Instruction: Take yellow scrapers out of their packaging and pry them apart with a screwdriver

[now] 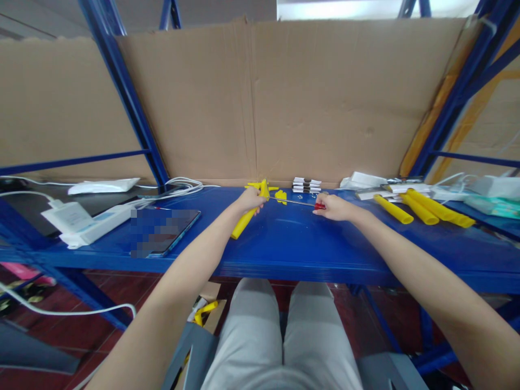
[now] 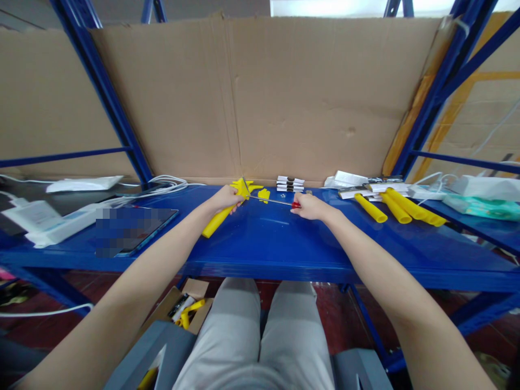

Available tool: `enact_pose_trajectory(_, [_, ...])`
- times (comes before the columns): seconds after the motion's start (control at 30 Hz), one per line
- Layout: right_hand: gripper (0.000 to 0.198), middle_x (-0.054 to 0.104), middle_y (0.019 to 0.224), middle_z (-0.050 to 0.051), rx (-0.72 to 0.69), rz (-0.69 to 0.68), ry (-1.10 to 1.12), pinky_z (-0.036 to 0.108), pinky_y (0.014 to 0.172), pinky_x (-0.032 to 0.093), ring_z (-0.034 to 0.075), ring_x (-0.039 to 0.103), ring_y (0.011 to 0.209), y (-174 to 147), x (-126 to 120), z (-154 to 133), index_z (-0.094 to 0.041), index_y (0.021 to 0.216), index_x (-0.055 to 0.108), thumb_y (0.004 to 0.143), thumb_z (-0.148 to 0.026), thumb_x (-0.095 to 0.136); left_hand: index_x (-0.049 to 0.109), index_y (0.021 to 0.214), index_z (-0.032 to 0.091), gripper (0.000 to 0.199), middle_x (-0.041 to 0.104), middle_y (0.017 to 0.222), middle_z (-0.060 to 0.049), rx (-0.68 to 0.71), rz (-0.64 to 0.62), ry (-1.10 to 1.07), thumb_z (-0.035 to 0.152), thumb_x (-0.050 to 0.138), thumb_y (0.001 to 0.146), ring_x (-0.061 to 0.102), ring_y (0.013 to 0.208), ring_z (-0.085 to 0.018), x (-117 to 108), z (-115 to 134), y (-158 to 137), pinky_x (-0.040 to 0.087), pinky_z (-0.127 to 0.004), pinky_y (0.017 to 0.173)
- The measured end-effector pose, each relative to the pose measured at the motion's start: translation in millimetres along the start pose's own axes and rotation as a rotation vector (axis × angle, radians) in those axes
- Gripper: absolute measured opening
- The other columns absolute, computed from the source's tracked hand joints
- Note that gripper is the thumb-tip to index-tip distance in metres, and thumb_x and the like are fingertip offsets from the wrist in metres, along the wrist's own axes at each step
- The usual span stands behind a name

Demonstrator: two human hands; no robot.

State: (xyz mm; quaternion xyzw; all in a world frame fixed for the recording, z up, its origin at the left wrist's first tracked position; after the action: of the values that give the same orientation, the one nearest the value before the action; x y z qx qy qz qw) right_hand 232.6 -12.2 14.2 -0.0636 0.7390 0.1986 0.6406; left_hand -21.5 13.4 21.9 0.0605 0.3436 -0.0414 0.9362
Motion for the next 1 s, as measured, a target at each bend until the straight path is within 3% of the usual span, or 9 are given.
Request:
enact_pose_trajectory(0.27, [0.016, 0.067, 0.086, 0.010, -0.063, -0.136, 0.073, 0.029, 0.068, 0.045, 0.021, 0.062, 0.075, -0.3, 4.0, -1.8, -0.018, 0.081, 0.058, 0.086, -0.030, 0.048, 0.050, 0.052, 0.015, 0.027, 0.045, 0.034, 0.004, 0.006, -0.004, -0.026, 0.006, 0.053, 0.077, 0.043, 0.030, -0.007, -0.7, -1.2, 0.8, 0.035, -0.017, 0.036])
enact_pose_trajectory(0.5, [0.009, 0.066, 0.082, 0.008, -0.030, -0.002, -0.036, 0.028, 0.066, 0.042, 0.020, 0.061, 0.072, -1.8, -1.4, -2.0, -0.019, 0.086, 0.054, 0.084, -0.028, 0.054, 0.050, 0.050, 0.014, 0.027, 0.046, 0.036, 0.003, -0.016, -0.016, -0.098, 0.006, 0.055, 0.075, 0.043, 0.031, -0.007, -0.8, -4.8, 3.5, 0.036, -0.018, 0.036])
enact_pose_trajectory(0.8, [0.016, 0.068, 0.090, 0.010, -0.041, -0.124, 0.042, 0.028, 0.070, 0.046, 0.021, 0.063, 0.078, -1.1, 0.3, 1.0, -0.019, 0.084, 0.058, 0.088, -0.031, 0.049, 0.049, 0.049, 0.015, 0.029, 0.045, 0.036, 0.003, -0.018, -0.015, -0.091, 0.008, 0.055, 0.076, 0.043, 0.032, -0.007, 0.0, -2.4, 2.1, 0.037, -0.018, 0.038])
enact_pose_trajectory(1.0, [0.014, 0.067, 0.083, 0.009, -0.012, -0.016, -0.011, 0.029, 0.068, 0.044, 0.022, 0.062, 0.077, -0.4, -3.1, 3.4, -0.019, 0.087, 0.059, 0.084, -0.033, 0.057, 0.049, 0.050, 0.015, 0.028, 0.045, 0.036, 0.003, -0.013, 0.006, -0.086, 0.007, 0.055, 0.076, 0.043, 0.031, -0.007, -0.4, 0.3, 0.5, 0.035, -0.018, 0.037])
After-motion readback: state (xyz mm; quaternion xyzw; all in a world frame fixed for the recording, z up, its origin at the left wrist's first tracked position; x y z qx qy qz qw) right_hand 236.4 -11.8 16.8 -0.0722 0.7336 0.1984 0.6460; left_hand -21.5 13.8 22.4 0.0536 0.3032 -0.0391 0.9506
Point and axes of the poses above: each hand's wrist, its own y-axis towards the middle knuckle, its own x-axis out of the palm, z = x × y, the point moved 3 cm from there along y, towards the middle knuckle
